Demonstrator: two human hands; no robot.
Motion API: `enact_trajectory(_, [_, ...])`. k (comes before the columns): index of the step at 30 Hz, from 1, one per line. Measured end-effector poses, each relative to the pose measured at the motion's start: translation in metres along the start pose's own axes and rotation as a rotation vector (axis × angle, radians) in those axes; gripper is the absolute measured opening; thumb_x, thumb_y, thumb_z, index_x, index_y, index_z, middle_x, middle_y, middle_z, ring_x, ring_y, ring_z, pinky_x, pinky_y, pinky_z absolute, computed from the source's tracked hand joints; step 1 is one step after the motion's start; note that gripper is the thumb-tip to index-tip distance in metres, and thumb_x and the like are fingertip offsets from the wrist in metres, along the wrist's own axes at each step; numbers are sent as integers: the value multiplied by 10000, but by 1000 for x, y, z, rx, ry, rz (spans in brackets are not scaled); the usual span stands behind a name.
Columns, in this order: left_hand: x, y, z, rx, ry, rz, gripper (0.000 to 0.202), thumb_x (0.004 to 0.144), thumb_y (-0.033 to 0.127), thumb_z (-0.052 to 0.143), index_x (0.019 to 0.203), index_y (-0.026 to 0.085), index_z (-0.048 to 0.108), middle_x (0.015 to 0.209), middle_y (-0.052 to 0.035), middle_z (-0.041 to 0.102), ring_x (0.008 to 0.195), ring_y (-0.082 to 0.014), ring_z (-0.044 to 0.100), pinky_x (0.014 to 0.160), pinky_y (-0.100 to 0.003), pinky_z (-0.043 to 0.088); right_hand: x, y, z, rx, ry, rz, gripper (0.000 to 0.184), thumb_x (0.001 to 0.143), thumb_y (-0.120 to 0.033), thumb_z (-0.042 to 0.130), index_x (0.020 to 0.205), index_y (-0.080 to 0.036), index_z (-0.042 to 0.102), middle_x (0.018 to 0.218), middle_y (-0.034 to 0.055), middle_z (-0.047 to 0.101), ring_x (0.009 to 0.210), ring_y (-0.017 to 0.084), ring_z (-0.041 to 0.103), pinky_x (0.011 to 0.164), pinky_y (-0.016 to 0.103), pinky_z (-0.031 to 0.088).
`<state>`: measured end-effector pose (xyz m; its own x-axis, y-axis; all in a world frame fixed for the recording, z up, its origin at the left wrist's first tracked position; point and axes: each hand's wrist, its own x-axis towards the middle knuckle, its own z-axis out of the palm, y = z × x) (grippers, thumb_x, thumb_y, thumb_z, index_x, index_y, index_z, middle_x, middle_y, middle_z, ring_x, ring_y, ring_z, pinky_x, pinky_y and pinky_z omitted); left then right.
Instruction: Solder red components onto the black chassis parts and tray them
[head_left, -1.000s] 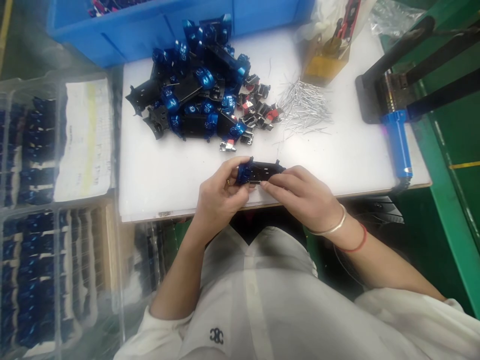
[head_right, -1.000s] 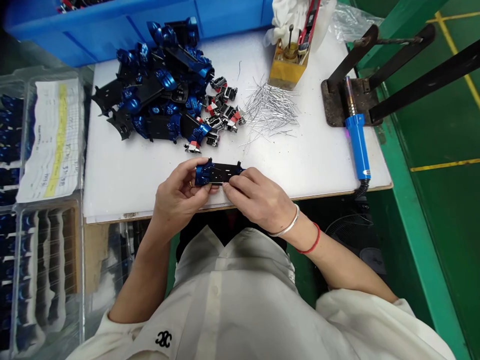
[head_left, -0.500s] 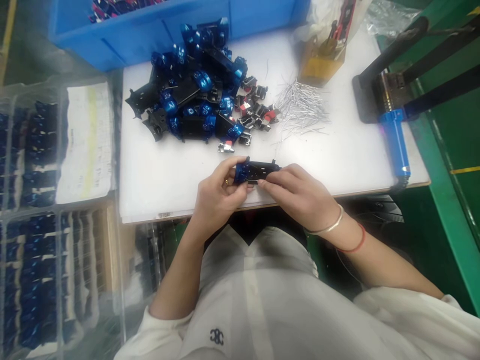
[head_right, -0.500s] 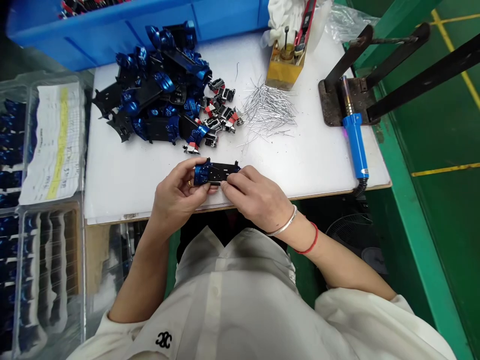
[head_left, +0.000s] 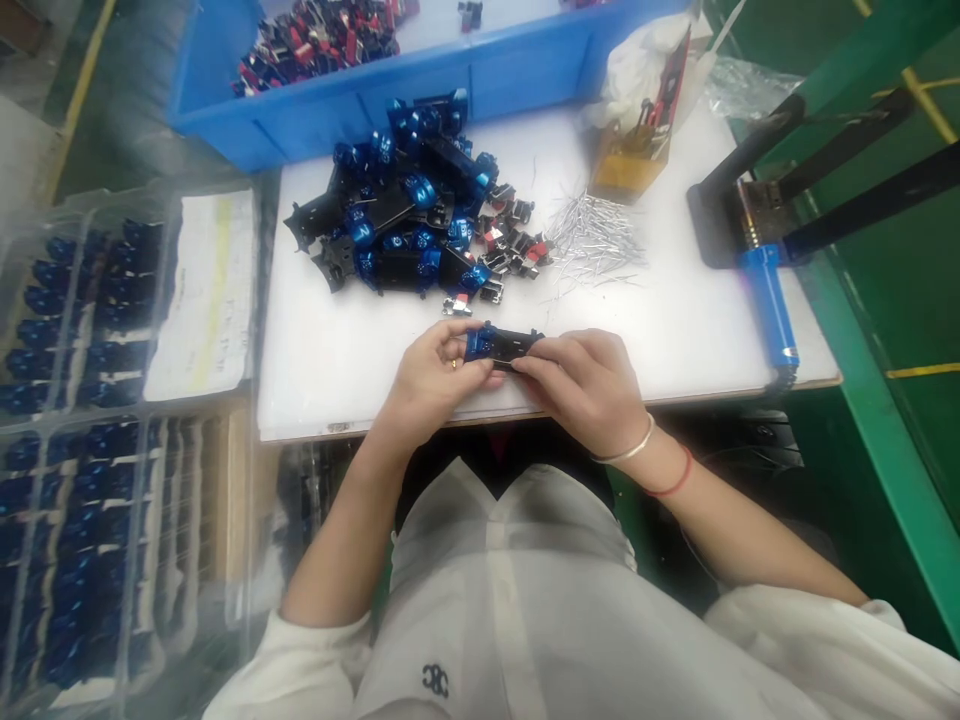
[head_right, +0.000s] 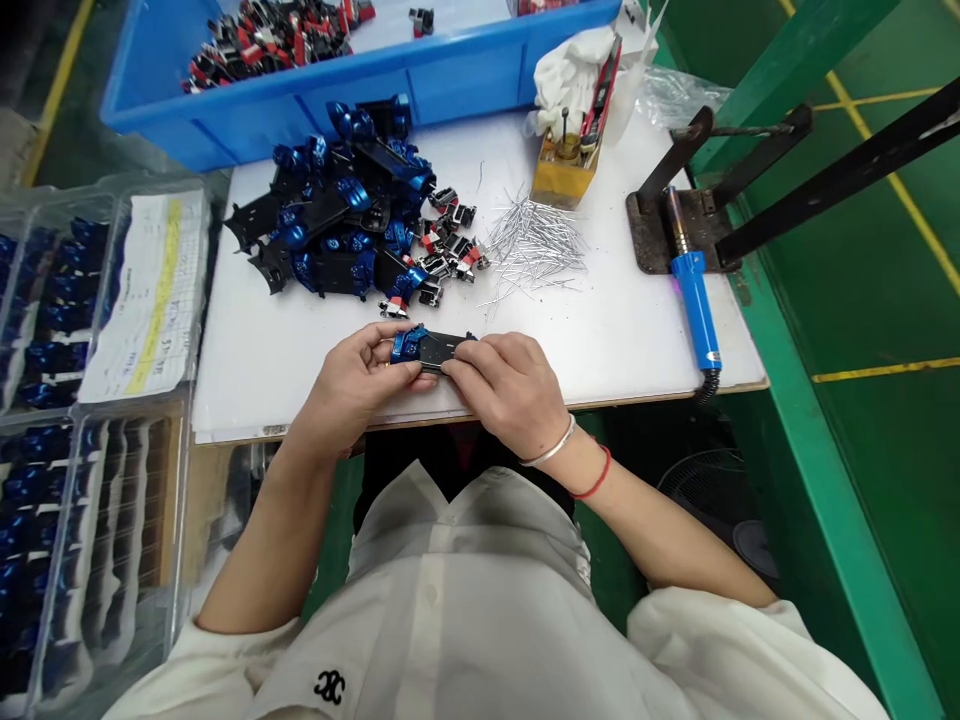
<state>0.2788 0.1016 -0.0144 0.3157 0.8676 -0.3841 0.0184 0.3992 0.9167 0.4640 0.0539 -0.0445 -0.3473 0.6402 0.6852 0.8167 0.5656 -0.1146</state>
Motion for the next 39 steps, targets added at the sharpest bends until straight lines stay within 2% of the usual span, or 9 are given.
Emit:
enact_trajectory(6, [-15, 8, -3, 57, -75, 15, 380, 791, 267, 712, 1130, 158, 579, 835, -4, 667, 717, -131, 681, 718, -282, 596, 7, -5, -3, 17, 121, 19, 120, 874, -139, 620, 940, -221, 561, 870, 54, 678, 766, 208, 572, 706, 351, 442])
enact_trajectory(9, [-25, 10, -6, 296, -85, 139, 366, 856, 326, 661, 1190, 194, 589, 941, -32, 636, 833, -155, 659, 727, -283, 575, 8, -3, -9, 103, 103, 74, 99, 875, -147, 602, 905, -227, 552, 844, 45, 660, 751, 204, 572, 683, 352, 434])
enact_trajectory(13, [-33, 12, -8, 658, -43, 377, 407, 831, 336, 718, 1220, 263, 628, 1133, -62, 585, 1063, -198, 594, 894, -323, 531, 6, -3, -19, 269, 38, 143, 61, 882, -168, 582, 891, -225, 564, 851, 52, 640, 776, 210, 574, 681, 356, 454])
enact_trajectory(17, [-30, 8, -6, 649, -188, 502, 244, 839, 243, 714, 1081, 243, 687, 1050, -37, 667, 999, -168, 628, 875, -283, 516, 6, -4, -25, 436, -15, 202, 69, 870, -152, 576, 890, -218, 576, 859, 53, 629, 806, 202, 589, 691, 345, 491])
enact_trajectory(20, [-25, 2, -3, 550, -224, 488, 127, 856, 224, 691, 980, 231, 719, 915, -12, 710, 837, -132, 651, 746, -238, 520, 6, -4, -26, 530, -35, 252, 90, 854, -143, 572, 885, -227, 580, 853, 38, 632, 806, 194, 607, 682, 337, 507])
enact_trajectory(26, [-25, 0, 4, 505, -158, 457, 84, 810, 208, 705, 882, 205, 748, 808, -14, 722, 713, -128, 639, 637, -229, 505, 4, -1, -26, 628, -43, 329, 101, 828, -128, 586, 858, -224, 597, 847, 28, 650, 805, 177, 614, 688, 315, 515])
enact_trajectory(33, [-21, 1, 10, 383, -119, 225, 132, 791, 299, 726, 861, 191, 755, 767, -10, 725, 655, -138, 645, 620, -242, 518, 5, 3, -25, 699, -81, 425, 43, 866, -171, 620, 871, -207, 643, 870, 30, 674, 820, 167, 633, 734, 307, 533])
enact_trajectory(36, [-14, 3, 10, 309, -106, 159, 175, 770, 338, 745, 847, 181, 749, 702, 2, 702, 580, -123, 617, 575, -237, 509, 4, 13, -31, 632, -34, 447, 69, 910, -232, 615, 950, -202, 663, 923, 45, 693, 855, 175, 650, 772, 319, 545])
enact_trajectory(39, [-3, 7, 4, 281, 3, 168, 195, 720, 329, 777, 817, 165, 737, 591, 18, 648, 559, -130, 604, 582, -247, 510, -4, 36, -47, 362, 108, 476, 111, 931, -254, 585, 995, -204, 660, 928, 51, 703, 853, 190, 653, 776, 340, 545])
